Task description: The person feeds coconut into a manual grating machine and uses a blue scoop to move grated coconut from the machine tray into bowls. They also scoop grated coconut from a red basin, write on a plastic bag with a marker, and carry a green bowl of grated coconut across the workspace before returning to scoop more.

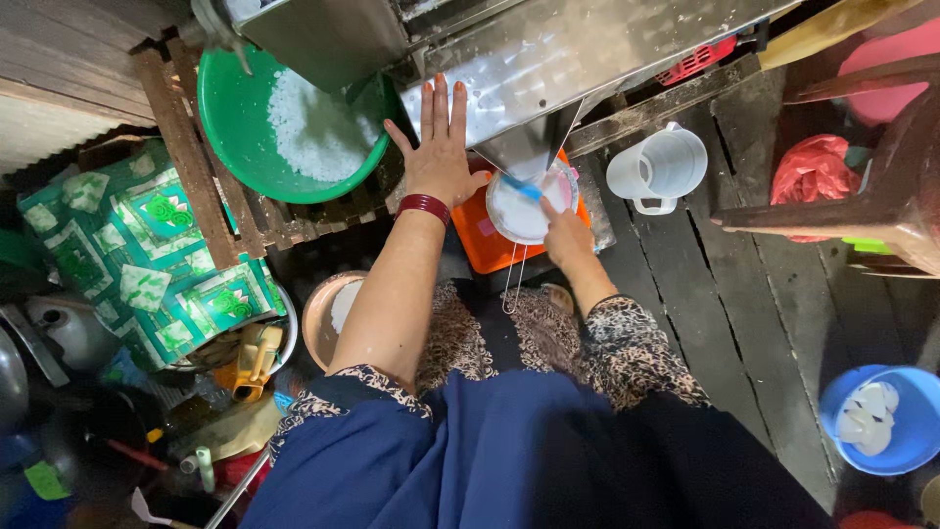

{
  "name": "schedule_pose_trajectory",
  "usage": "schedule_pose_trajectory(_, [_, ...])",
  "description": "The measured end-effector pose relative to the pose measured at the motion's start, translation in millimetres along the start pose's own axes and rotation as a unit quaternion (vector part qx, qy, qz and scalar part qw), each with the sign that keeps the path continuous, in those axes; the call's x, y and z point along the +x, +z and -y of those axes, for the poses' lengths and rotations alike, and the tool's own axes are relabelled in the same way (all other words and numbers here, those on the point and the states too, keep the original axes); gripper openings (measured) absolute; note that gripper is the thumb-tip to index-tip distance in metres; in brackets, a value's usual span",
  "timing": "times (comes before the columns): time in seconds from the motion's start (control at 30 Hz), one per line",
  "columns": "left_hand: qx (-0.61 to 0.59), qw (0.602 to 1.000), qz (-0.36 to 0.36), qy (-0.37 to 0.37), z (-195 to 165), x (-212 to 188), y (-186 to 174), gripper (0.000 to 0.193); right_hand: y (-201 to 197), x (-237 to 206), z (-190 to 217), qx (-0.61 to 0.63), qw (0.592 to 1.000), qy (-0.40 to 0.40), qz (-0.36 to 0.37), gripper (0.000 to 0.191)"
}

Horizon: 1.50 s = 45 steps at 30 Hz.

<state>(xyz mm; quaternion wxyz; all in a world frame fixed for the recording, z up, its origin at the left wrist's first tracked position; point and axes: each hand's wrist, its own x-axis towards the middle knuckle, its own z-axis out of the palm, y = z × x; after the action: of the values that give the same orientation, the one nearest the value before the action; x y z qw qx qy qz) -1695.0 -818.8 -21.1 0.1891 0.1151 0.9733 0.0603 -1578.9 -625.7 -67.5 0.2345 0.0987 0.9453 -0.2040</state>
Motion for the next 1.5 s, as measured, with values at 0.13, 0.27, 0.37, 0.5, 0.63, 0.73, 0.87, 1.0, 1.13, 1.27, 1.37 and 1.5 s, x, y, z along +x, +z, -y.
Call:
schedule_pose_trajectory(0.13, [-0.004, 1.0, -0.007, 0.005, 0.0, -2.3, -2.9, 0.141, -2.9, -13.3, 4.2, -0.12, 0.993, -0.021, 0.005, 0.056])
schedule_pose_trajectory(0.27, [-0.008, 1.0, 0.016, -0.001, 0.6, 1.1, 1.0, 0.135, -16.6, -20.7, -14.6, -0.052, 0.997, 0.039, -0.031, 0.063])
schedule_pose_trajectory(0.37, [-0.007, 1.0, 0.011, 0.001, 1.7, 6.2, 6.1, 0.127, -8.1, -19.4, -22.9, 0.035, 0.992, 0.118, -0.028, 0.068])
schedule_pose_trajectory(0.5, [-0.001, 1.0, -0.013, 0.013, 4.1, 9.2, 11.1, 0.118, 29.9, -23.3, -11.5, 0.116, 0.99, 0.015, -0.075, 0.053])
schedule_pose_trajectory(0.63, [-0.007, 0.999, 0.036, 0.004, 5.4, 10.8, 10.7, 0.119, 54.1, -23.8, 8.9, 0.543, 0.782, 0.295, 0.085, 0.039])
schedule_pose_trajectory(0.73, [-0.007, 1.0, 0.026, 0.006, 5.0, 10.7, 10.0, 0.119, 56.2, -18.2, 19.3, 0.694, 0.646, 0.292, 0.127, 0.034])
schedule_pose_trajectory(0.87, [-0.01, 1.0, -0.01, 0.012, 5.3, 8.3, 11.4, 0.116, 50.5, -14.0, 15.2, 0.664, 0.72, 0.19, 0.075, 0.05])
schedule_pose_trajectory(1.0, [-0.028, 1.0, -0.006, 0.012, 6.4, 6.6, 12.9, 0.115, 32.5, -19.4, -5.9, 0.193, 0.98, 0.036, -0.026, 0.06])
schedule_pose_trajectory(1.13, [-0.031, 0.999, 0.001, 0.005, 5.9, 7.0, 13.3, 0.114, 7.5, -8.6, -21.8, 0.024, 0.999, -0.009, -0.047, 0.069])
schedule_pose_trajectory(1.27, [-0.031, 0.999, -0.023, 0.003, 5.4, 6.0, 14.1, 0.113, 3.6, 1.2, -10.6, 0.026, 0.999, -0.016, -0.011, 0.06])
schedule_pose_trajectory(1.37, [-0.033, 0.999, -0.014, -0.002, 6.2, 6.4, 14.3, 0.114, 3.1, -3.4, -11.9, -0.054, 0.998, -0.016, 0.021, 0.067])
schedule_pose_trajectory(1.5, [-0.021, 0.999, -0.046, 0.01, 8.0, 6.0, 14.2, 0.114, 3.3, -9.8, -33.1, -0.042, 0.999, 0.024, 0.017, 0.059])
